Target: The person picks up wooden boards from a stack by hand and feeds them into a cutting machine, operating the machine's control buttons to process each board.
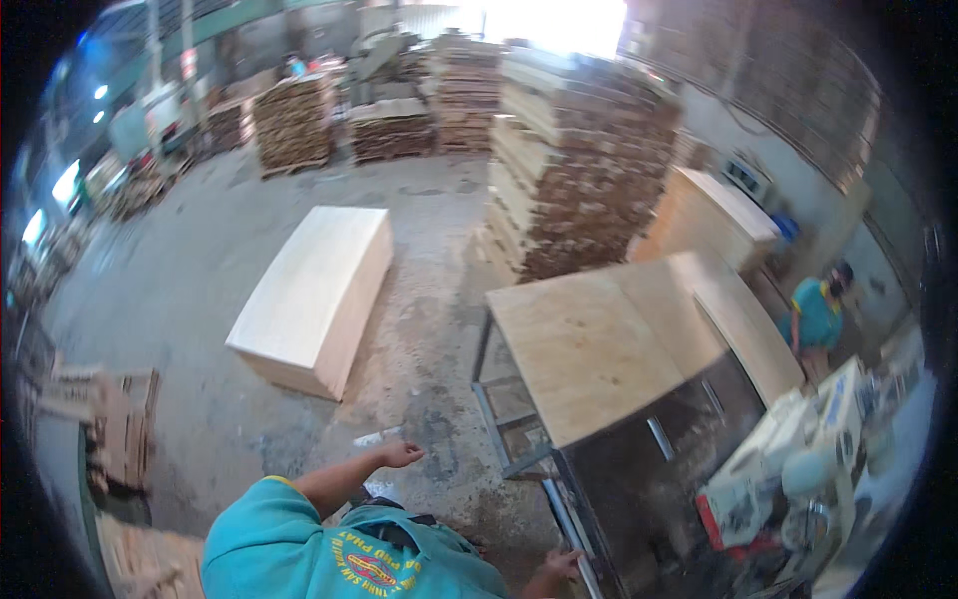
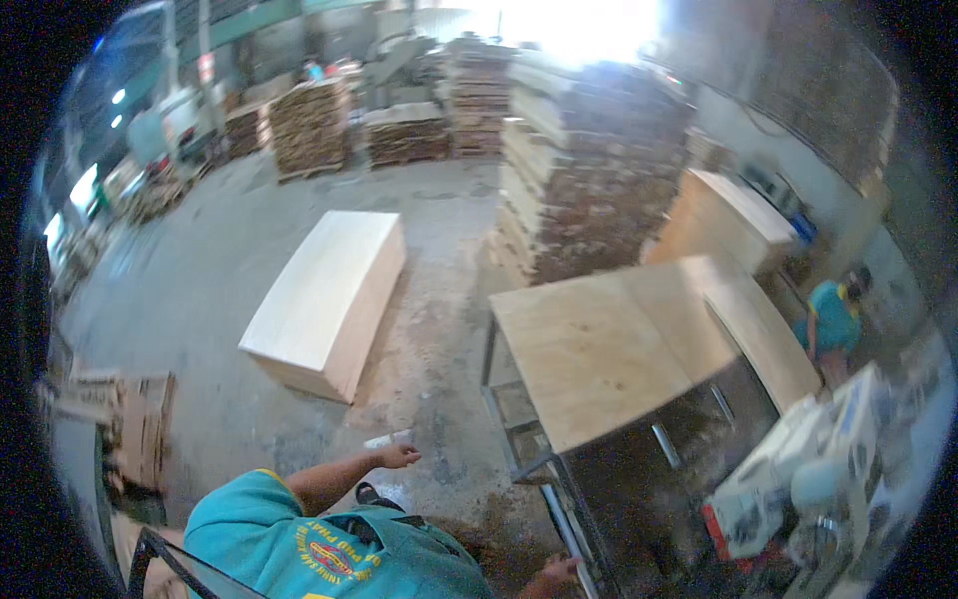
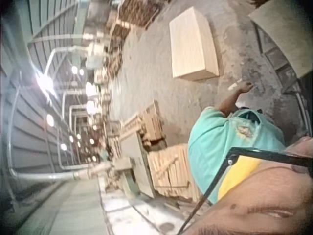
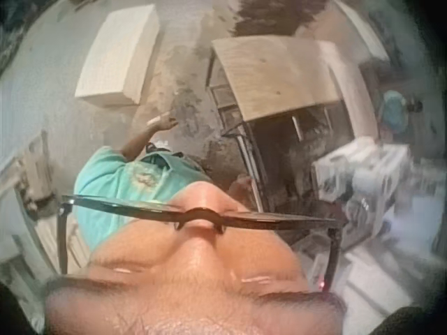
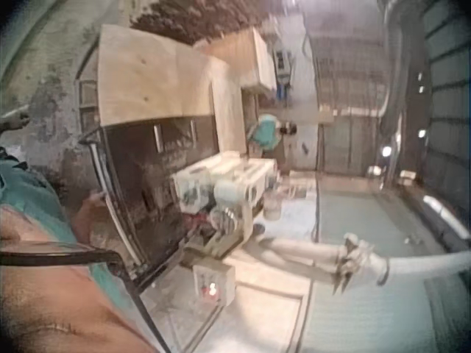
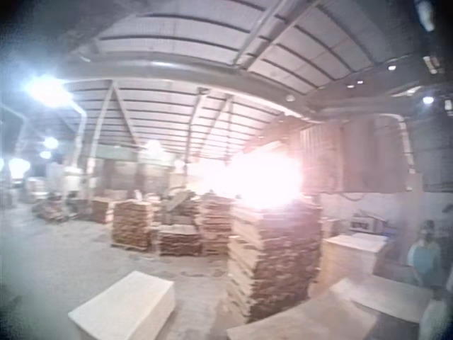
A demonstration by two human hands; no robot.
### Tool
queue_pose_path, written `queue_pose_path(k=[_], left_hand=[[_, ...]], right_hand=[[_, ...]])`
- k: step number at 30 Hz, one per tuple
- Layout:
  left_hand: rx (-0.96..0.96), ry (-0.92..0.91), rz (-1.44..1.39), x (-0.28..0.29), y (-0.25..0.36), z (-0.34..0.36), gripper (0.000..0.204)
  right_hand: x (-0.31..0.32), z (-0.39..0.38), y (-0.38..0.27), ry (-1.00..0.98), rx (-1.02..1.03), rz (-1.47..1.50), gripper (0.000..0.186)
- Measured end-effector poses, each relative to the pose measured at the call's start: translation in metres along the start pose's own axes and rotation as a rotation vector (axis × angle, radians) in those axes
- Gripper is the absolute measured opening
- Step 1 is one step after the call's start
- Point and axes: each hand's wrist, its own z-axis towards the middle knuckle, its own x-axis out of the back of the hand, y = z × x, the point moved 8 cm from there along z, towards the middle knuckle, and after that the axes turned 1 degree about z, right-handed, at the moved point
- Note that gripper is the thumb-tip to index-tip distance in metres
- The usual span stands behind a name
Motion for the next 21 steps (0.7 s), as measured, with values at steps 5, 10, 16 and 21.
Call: queue_pose_path(k=[5, 10, 16, 21], left_hand=[[0.146, 0.08, -0.398, 0.041, -0.111, -0.073, 0.056], [0.565, 0.253, -1.0, 0.053, -0.336, -0.196, 0.059], [0.953, 0.754, -1.174, 0.091, -0.517, -0.369, 0.056], [0.972, 0.65, -0.516, 0.186, -0.559, -0.378, 0.089]], right_hand=[[-0.023, -0.055, -0.131, -0.245, 0.058, 0.455, 0.042], [-0.045, -0.131, -0.277, -0.437, -0.117, 0.477, 0.045], [-0.1, -0.215, -0.321, -0.627, -0.406, 0.452, 0.048], [-0.211, -0.223, -0.354, -0.702, -0.678, 0.455, 0.06]])
